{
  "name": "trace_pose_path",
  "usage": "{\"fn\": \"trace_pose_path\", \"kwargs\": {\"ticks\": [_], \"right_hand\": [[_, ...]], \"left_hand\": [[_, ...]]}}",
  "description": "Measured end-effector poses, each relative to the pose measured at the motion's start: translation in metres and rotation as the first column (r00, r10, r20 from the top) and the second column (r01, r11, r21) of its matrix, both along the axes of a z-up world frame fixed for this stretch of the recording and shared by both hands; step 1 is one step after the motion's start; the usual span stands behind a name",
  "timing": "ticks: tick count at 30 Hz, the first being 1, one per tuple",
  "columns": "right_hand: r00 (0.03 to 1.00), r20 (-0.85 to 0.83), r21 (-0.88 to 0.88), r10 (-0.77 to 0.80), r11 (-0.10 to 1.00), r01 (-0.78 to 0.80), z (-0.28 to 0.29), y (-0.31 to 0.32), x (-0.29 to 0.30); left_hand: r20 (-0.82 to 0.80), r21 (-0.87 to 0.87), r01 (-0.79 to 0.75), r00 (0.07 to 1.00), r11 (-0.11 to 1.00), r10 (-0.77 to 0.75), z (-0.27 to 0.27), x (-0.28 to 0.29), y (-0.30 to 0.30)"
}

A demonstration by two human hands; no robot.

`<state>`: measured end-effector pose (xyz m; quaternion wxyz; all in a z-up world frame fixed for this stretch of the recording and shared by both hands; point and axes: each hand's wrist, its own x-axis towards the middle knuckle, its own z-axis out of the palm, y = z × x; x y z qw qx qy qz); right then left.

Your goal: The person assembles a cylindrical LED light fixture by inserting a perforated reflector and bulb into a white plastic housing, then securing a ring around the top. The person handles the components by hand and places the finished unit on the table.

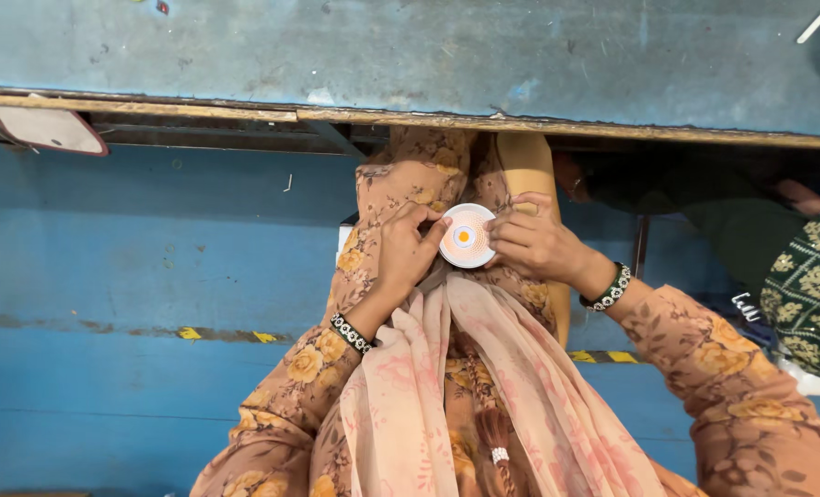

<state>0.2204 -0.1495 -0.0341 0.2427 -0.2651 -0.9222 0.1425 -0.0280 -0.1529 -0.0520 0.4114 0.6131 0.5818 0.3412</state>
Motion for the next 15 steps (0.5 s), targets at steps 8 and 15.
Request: {"fn": "trace_pose_path", "kwargs": {"ticks": [8, 15], "right_hand": [[0.993, -0.064, -0.071, -0.103, 0.993, 0.099, -0.004, -0.014, -0.01], [0.959, -0.088, -0.149, -0.269, 0.956, 0.254, -0.012, -0.027, -0.01]], "left_hand": [[0.009, 0.02, 0.068, 0.998, 0.997, -0.069, -0.007, -0.003, 0.01], [0.089, -0.006, 0.114, 0.99, 0.994, -0.112, -0.026, -0.008, 0.019]]}}
